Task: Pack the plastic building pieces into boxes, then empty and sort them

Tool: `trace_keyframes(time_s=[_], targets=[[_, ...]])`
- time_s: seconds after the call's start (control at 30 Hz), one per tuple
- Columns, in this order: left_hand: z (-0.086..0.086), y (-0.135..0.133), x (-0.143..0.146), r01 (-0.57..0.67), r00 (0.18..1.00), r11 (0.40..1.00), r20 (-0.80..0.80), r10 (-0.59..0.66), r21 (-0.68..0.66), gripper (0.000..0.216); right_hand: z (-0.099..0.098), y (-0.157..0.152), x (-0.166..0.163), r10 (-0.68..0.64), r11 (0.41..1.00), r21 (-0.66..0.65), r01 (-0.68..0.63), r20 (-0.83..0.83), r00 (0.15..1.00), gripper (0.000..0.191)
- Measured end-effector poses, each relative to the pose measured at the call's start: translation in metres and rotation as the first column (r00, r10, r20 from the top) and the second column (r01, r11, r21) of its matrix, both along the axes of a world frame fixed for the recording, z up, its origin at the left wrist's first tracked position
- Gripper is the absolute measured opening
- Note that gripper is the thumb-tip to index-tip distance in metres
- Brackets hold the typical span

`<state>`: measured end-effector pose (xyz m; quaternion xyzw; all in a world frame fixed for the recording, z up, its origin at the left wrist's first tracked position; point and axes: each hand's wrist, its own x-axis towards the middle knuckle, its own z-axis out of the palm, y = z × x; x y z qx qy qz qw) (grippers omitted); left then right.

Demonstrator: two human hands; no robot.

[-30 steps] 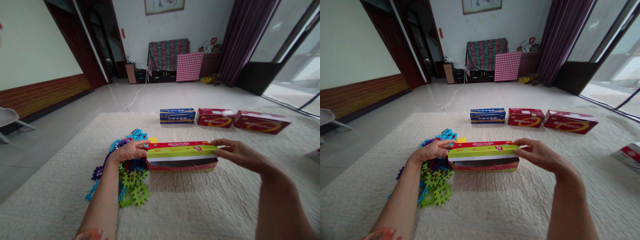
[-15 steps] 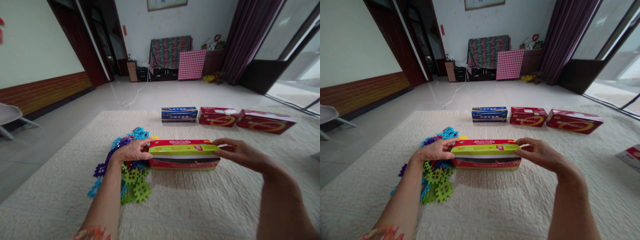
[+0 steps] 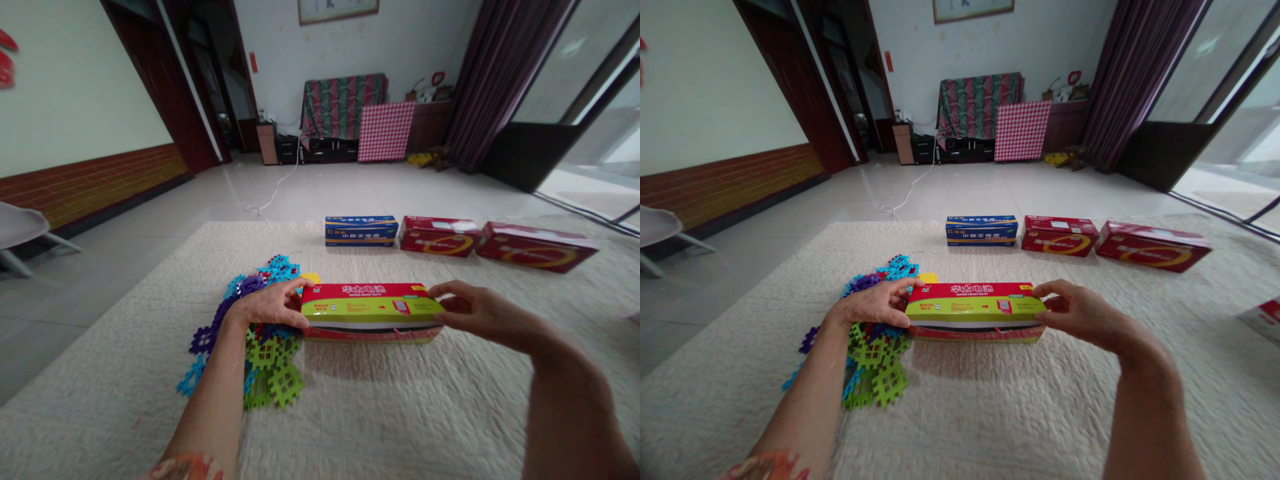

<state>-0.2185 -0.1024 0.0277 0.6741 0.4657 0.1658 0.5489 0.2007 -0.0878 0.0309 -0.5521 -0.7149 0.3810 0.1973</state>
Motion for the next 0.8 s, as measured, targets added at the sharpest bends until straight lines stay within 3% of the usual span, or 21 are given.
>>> trace_keyframes(time_s=[0.13, 0.27, 0.43, 0.8], targets=[[-0.005, 0.004, -0.001, -0.011, 1.000, 1.000, 0.013, 0.010, 0.017, 0.066, -0.003, 0.000, 0.000, 0.004, 1.000, 0.003, -0.003, -0.007, 1.000, 0.047], [-0.006, 0.004, -0.001, 0.004, 0.999, 1.000, 0.044, -0.005, 0.011, 0.065, -0.003, 0.001, 0.002, 0.022, 0.999, -0.030, -0.022, -0.028, 0.999, 0.049], [-0.004, 0.002, 0.001, -0.026, 0.999, 0.999, 0.021, 0.026, 0.019, 0.063, -0.002, 0.002, 0.003, 0.014, 0.999, 0.044, -0.012, -0.049, 0.999, 0.038], [-0.002, 0.002, 0.005, -0.024, 1.000, 1.000, -0.015, 0.024, 0.007, 0.058, -0.016, 0.006, 0.000, -0.001, 0.995, -0.100, -0.019, -0.191, 0.982, 0.033]])
